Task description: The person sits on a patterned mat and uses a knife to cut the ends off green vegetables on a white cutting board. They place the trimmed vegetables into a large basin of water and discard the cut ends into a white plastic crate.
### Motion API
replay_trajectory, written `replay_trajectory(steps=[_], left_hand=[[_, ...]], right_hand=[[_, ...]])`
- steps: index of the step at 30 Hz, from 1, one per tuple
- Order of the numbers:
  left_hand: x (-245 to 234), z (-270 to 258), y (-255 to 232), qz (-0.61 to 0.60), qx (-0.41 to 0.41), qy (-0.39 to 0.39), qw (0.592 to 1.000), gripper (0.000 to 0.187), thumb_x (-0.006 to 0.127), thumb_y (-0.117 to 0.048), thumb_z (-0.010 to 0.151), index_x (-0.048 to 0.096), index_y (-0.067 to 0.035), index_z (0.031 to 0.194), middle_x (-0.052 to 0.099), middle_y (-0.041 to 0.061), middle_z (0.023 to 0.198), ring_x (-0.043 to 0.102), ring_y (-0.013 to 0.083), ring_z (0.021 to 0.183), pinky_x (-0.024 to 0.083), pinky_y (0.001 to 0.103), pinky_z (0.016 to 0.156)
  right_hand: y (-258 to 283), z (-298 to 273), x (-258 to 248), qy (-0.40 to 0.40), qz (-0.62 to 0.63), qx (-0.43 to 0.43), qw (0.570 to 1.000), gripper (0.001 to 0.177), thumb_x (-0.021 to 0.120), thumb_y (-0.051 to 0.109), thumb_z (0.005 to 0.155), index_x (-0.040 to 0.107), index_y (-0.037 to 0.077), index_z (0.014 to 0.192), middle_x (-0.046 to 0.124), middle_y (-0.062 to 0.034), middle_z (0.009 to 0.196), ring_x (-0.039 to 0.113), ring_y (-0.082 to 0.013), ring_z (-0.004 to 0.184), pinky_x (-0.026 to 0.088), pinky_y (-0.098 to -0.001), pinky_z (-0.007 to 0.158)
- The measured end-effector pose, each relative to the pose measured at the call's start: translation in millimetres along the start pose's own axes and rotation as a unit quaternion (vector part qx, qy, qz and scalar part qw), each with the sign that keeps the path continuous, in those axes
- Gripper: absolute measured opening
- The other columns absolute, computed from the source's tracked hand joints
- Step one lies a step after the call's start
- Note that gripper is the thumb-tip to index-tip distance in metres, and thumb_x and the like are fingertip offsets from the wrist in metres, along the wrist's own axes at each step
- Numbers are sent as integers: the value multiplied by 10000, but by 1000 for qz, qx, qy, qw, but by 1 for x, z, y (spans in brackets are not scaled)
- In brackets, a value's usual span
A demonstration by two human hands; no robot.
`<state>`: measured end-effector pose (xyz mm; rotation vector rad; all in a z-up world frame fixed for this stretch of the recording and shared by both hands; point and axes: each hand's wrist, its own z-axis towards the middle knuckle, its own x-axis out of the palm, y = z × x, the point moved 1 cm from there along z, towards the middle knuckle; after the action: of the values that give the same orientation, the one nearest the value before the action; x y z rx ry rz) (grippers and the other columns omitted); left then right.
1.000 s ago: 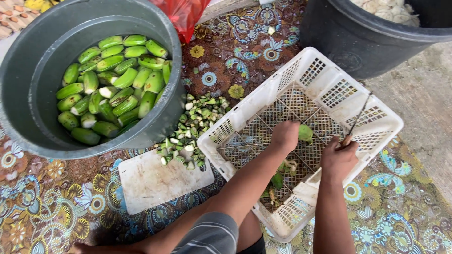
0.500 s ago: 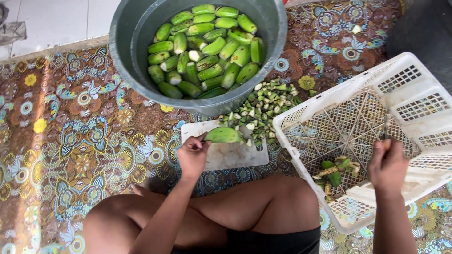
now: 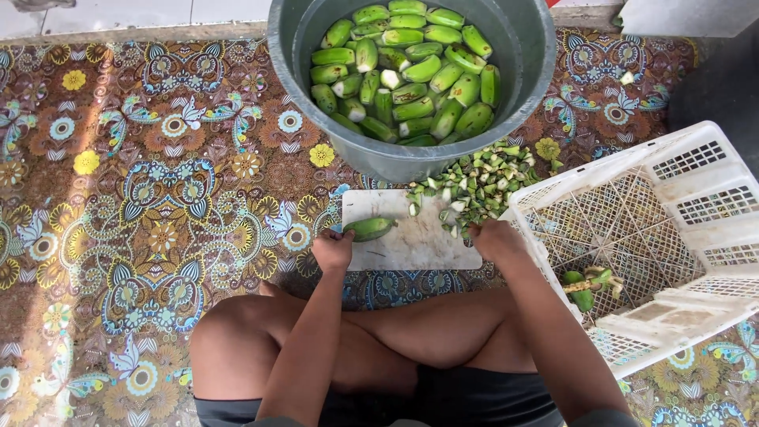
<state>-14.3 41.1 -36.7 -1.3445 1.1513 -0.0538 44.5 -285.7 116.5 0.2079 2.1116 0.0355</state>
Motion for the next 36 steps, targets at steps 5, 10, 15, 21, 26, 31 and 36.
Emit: replay_trajectory(steps=[5, 10, 15, 21, 26, 31, 36], left_hand=[[-18, -19, -22, 12, 9, 48, 999, 209, 728, -247, 741, 587, -93, 732, 645, 144, 697, 672, 383, 753, 559, 458, 635], [-29, -39, -45, 80, 116, 64, 988, 319, 729, -217, 766, 508, -74, 948, 575, 178, 976, 596, 416, 1001, 548, 509, 796], [-15, -31, -34, 141, 173, 102, 969, 506, 751, -231, 729, 501, -112, 1153, 486, 118, 1226, 457, 359, 1210, 506, 538, 906], [-2, -26, -20, 233, 211, 122, 941, 454, 701, -225, 737, 631, -213, 1186, 503, 35, 1213, 474, 287, 1200, 485, 490, 926], [-4, -21, -33, 242, 257, 123, 927, 374, 713, -256, 754, 685, -186, 1120, 561, 64, 1084, 565, 298, 1088, 492, 471, 885], [-6, -10, -43, 217, 317, 89, 919, 373, 721, -286, 729, 701, -144, 1073, 628, 75, 1037, 605, 313, 1048, 500, 483, 867], [-7, -13, -39, 226, 338, 99, 908, 417, 730, -242, 697, 682, -147, 1100, 623, 53, 1118, 575, 279, 1115, 467, 466, 927]], right_hand=[[-19, -23, -3, -106, 45, 58, 992, 641, 424, 568, 880, 662, -7, 1031, 659, -296, 915, 664, -464, 894, 565, -523, 729], [26, -81, -22, -61, 184, -12, 981, 692, 498, 566, 872, 629, -73, 1100, 614, -374, 984, 599, -537, 990, 525, -579, 805], [54, -81, -20, 36, 187, -37, 981, 502, 478, 377, 949, 577, -3, 1261, 606, -358, 1074, 642, -319, 579, 541, -372, 554], [9, -19, 28, -211, 150, 33, 965, 438, 422, 373, 971, 634, -6, 1029, 666, -320, 880, 652, -480, 890, 525, -577, 792], [16, -62, -12, -148, 210, 30, 966, 545, 483, 508, 926, 594, -7, 1066, 642, -318, 883, 638, -413, 794, 535, -530, 825], [71, -102, 6, -27, 199, -22, 979, 498, 400, 434, 984, 624, 3, 1096, 641, -260, 797, 690, -378, 756, 575, -479, 726], [123, -101, 61, 25, 212, -68, 975, 473, 325, 416, 981, 550, 6, 1057, 643, -324, 892, 650, -488, 867, 555, -541, 705]])
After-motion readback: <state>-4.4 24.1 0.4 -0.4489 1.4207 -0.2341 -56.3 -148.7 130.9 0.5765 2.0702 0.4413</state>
